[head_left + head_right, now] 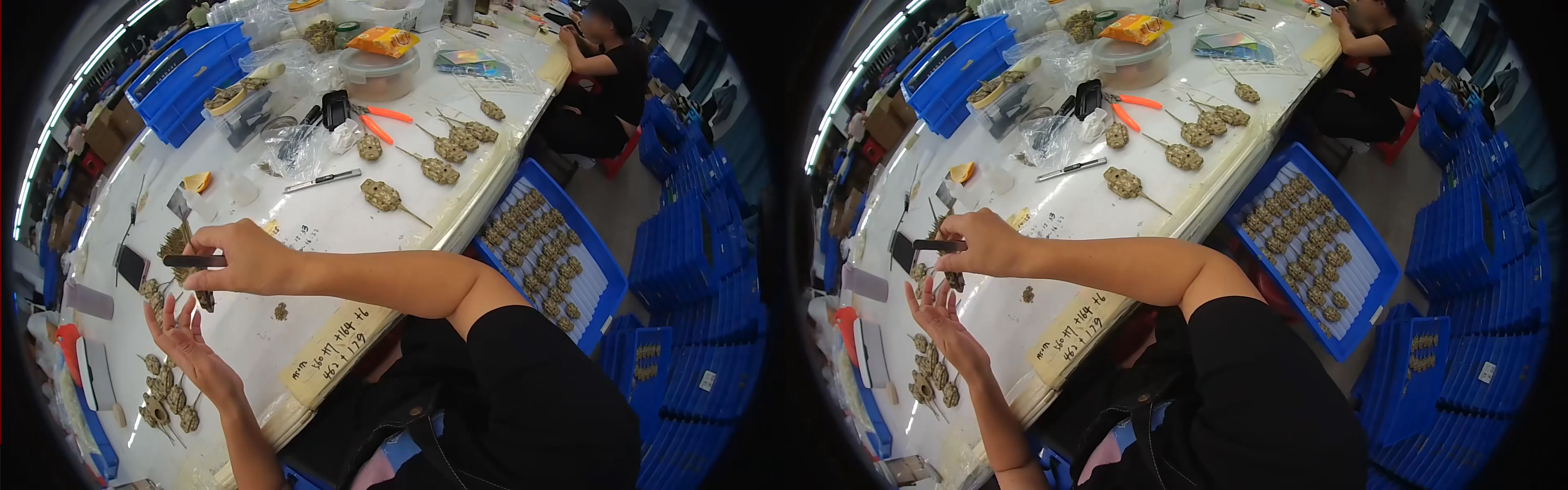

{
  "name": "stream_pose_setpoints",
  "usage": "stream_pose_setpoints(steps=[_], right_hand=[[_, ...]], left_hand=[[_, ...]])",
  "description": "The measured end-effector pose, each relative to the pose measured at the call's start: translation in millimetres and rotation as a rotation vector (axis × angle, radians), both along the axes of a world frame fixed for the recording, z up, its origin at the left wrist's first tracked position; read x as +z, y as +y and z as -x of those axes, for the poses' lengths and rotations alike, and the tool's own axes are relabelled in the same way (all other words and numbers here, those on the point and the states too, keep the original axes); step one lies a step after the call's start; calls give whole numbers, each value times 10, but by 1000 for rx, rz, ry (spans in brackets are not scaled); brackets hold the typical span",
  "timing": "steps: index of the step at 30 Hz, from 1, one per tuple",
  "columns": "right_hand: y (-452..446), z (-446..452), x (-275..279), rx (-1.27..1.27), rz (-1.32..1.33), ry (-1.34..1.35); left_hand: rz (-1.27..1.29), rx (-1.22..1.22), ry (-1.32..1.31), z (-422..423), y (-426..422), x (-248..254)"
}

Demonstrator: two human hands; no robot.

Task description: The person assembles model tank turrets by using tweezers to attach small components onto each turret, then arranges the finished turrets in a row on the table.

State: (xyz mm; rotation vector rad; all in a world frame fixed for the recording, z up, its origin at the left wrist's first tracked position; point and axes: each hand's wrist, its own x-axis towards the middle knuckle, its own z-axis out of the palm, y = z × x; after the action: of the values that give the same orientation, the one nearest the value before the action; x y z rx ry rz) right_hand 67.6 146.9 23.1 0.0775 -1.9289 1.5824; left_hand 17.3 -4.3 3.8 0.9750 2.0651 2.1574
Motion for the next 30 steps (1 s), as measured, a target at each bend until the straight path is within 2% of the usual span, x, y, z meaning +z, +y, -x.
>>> stream_pose_setpoints(steps=[2, 4, 6, 8, 9, 11, 12, 14, 15, 19, 24, 30], right_hand=[[133, -220, 72, -17, 13, 8], [313, -520, 121, -139, -139, -140], [608, -822, 154, -180, -212, -250], [868, -1167, 299, -277, -238, -435], [1022, -1271, 267, -288, -224, -398], [1270, -1481, 369, -285, -304, -615], [1336, -1553, 402, -280, -317, -697], [1617, -1631, 323, -263, -397, -976], [1661, -1608, 281, -248, -395, -980], [1781, -1556, 139, -269, -841, -1105], [1815, -1378, -48, -246, -1006, -1159], [1733, -1340, -61, -319, -1135, -1200]], left_hand=[[-69, -15, 64, -142, -2, 101], [-135, -24, 110, -357, -33, 175], [-195, -362, -31, -686, -162, 215], [-391, -801, -335, -1058, -116, 324], [-506, -1062, -479, -1191, -84, 365], [-669, -1204, -951, -1591, -76, 574], [-486, -1259, -958, -1653, -42, 705], [-513, -1282, -987, -1743, 33, 679], [-536, -1331, -1008, -1788, 78, 668], [-598, -1559, -1075, -1930, 276, 635], [-656, -1838, -1144, -2018, 445, 601], [-636, -1712, -1224, -2103, 562, 559]])
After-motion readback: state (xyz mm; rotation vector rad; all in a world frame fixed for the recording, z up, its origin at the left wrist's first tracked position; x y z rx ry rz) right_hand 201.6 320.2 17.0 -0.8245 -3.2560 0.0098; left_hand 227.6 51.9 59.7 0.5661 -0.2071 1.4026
